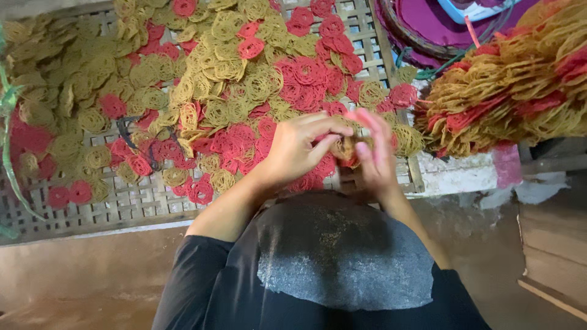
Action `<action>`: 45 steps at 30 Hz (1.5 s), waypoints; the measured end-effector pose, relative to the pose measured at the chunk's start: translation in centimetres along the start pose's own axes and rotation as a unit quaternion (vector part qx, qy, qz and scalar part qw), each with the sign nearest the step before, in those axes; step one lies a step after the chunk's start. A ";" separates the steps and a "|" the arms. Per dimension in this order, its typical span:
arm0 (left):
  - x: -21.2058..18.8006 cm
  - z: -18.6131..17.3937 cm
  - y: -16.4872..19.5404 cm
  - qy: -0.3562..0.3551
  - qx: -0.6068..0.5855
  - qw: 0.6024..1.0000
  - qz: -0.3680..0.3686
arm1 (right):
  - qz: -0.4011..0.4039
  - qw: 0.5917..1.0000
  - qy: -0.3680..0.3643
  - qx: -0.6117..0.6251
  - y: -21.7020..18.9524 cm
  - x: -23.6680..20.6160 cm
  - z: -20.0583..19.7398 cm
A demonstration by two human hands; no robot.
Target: The person gathers red and yellow coiled decorative items from a woven tray and ties them together with a thin black string. They then place the completed bundle on a nearby pile of similar items.
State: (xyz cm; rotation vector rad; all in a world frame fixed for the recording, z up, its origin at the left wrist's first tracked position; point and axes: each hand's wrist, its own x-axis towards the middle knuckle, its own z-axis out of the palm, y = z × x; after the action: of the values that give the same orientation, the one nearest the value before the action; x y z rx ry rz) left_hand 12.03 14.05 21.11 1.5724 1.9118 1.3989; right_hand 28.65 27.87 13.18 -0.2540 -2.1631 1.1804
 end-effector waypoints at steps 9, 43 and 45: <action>-2.9 0.5 -7.5 -0.142 0.257 0.955 -0.038 | 0.144 0.979 0.013 0.140 2.3 -1.8 1.3; -5.6 5.5 -16.4 0.152 0.045 0.976 -0.151 | 0.211 0.976 0.044 0.035 4.4 -0.6 6.1; -5.3 5.0 -17.1 0.157 -0.230 0.936 -0.216 | 0.195 0.980 0.043 0.025 3.6 -0.3 6.4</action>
State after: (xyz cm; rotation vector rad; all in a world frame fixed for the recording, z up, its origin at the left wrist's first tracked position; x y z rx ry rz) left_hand 7.60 13.12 3.09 0.6943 1.7607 1.7888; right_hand 24.41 25.45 7.66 -0.7193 -2.0591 1.4053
